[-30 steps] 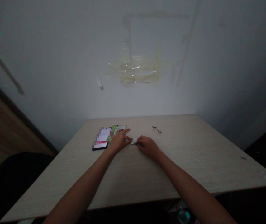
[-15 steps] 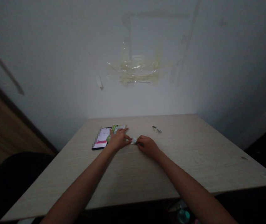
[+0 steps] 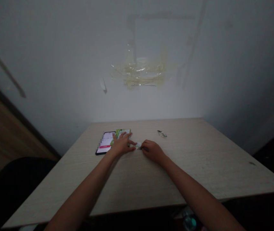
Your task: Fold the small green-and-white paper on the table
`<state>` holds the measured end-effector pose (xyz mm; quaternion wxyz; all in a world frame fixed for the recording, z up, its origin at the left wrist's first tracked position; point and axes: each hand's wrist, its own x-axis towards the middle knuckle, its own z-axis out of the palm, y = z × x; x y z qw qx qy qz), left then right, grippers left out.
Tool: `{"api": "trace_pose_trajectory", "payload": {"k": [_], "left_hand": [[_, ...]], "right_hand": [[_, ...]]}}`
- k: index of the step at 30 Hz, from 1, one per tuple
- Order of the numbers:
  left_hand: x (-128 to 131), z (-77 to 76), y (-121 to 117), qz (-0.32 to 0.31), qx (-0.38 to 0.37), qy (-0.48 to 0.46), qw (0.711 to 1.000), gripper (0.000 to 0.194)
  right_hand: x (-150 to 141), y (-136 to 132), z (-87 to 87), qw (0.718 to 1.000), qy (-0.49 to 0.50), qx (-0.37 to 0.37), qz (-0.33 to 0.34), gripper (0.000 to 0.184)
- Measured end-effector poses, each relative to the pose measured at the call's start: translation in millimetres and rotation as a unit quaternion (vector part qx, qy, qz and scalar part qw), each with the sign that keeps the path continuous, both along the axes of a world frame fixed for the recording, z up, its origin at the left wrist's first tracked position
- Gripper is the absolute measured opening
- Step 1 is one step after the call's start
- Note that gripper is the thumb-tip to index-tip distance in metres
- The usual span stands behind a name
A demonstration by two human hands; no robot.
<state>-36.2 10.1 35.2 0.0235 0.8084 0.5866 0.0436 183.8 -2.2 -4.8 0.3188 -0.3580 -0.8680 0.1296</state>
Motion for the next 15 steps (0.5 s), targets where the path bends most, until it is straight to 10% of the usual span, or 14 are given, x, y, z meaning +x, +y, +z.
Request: {"api": "trace_pose_trajectory", "payload": {"k": [15], "left_hand": [[9.4, -22.1, -1.9, 0.036, 0.109, -0.075, 0.991, 0.017]], "right_hand": [[0.4, 2.3, -3.1, 0.999, 0.033, -0.012, 0.015, 0.021]]}}
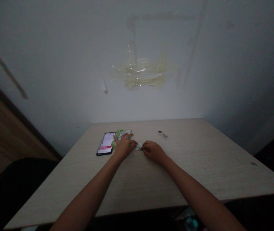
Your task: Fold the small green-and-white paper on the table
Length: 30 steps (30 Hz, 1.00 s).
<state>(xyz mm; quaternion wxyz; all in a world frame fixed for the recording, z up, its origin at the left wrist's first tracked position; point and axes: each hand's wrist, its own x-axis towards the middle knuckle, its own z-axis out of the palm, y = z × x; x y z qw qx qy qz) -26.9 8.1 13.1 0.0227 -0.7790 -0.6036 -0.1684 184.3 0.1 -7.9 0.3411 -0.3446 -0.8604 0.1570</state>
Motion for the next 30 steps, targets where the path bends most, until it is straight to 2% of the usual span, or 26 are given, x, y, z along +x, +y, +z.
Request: {"api": "trace_pose_trajectory", "payload": {"k": [3, 7, 12, 21, 30], "left_hand": [[1.4, -6.4, 3.1, -0.018, 0.031, -0.006, 0.999, 0.017], [1.7, -7.1, 6.0, -0.028, 0.047, -0.010, 0.998, 0.014], [3.7, -4.8, 6.0, -0.036, 0.048, -0.019, 0.998, 0.013], [1.4, -9.9, 8.6, -0.034, 0.034, -0.030, 0.998, 0.014], [-1.9, 9.9, 6.0, -0.017, -0.035, 0.031, 0.999, 0.021]], "right_hand": [[-0.3, -0.2, -0.1, 1.000, 0.001, -0.002, -0.002, 0.020], [-0.2, 0.3, -1.2, 1.000, 0.006, 0.000, 0.000, 0.019], [-0.3, 0.8, -1.3, 1.000, -0.005, 0.001, -0.004, 0.020], [0.6, 0.2, -0.2, 1.000, 0.003, -0.023, -0.006, 0.023], [-0.1, 0.0, 0.6, 1.000, 0.004, -0.024, -0.006, 0.024]]}}
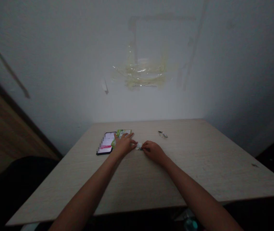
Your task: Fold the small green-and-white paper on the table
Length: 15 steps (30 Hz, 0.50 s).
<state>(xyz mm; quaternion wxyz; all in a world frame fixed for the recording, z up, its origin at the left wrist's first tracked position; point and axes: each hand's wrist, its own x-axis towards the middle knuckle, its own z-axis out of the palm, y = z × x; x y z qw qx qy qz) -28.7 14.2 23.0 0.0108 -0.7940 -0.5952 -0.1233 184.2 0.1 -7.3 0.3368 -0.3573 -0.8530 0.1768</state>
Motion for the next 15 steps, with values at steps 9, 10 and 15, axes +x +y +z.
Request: {"api": "trace_pose_trajectory", "payload": {"k": [9, 10, 15], "left_hand": [[-4.3, 4.8, -3.6, 0.002, -0.047, 0.024, 0.999, 0.034], [-4.7, 5.2, -3.7, 0.001, -0.052, 0.027, 0.998, 0.035], [-6.8, 7.5, -3.3, -0.006, -0.079, 0.036, 0.996, 0.040]], "right_hand": [[0.9, -1.0, 0.1, 1.000, -0.006, -0.001, -0.003, 0.025], [1.0, -0.5, -0.6, 1.000, -0.007, 0.000, -0.005, 0.025], [1.9, 1.5, -3.4, 1.000, -0.002, 0.001, -0.002, 0.025]]}}
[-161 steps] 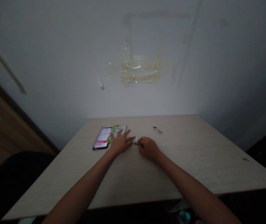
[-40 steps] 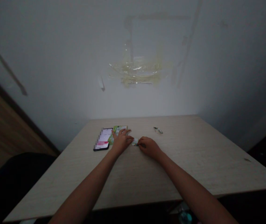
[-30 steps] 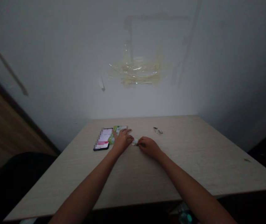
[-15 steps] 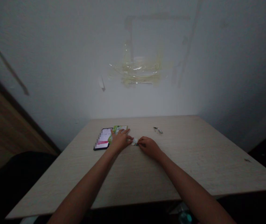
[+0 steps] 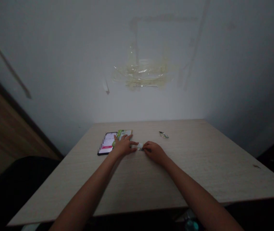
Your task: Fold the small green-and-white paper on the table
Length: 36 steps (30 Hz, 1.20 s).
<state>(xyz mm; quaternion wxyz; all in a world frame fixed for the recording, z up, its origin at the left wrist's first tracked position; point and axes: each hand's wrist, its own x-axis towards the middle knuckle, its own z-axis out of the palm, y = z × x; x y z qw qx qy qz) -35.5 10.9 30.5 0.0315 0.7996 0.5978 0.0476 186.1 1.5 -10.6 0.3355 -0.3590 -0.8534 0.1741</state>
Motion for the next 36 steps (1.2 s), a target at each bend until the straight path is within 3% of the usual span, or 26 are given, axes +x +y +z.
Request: {"api": "trace_pose_trajectory", "payload": {"k": [5, 13, 20, 31, 36], "left_hand": [[-1.1, -1.2, -2.8, -0.006, 0.000, 0.002, 1.000, 0.041], [0.2, -17.0, -11.6, -0.020, 0.080, -0.026, 0.996, 0.031], [2.7, -19.8, -12.3, -0.008, 0.073, -0.057, 0.996, 0.031], [8.9, -24.4, -13.0, -0.009, 0.085, -0.066, 0.994, 0.025], [10.6, -25.0, -14.1, 0.015, 0.075, -0.073, 0.994, 0.028]], "right_hand": [[0.7, 0.0, 0.5, 1.000, 0.005, -0.006, 0.004, 0.026], [0.2, -1.4, 1.2, 1.000, 0.000, 0.000, 0.010, 0.023], [2.1, 0.5, -5.5, 0.999, -0.012, 0.030, -0.026, 0.025], [6.4, 2.2, -9.1, 0.999, -0.017, 0.039, -0.023, 0.024], [10.0, 2.7, -7.9, 0.999, -0.015, 0.015, -0.026, 0.020]]}}
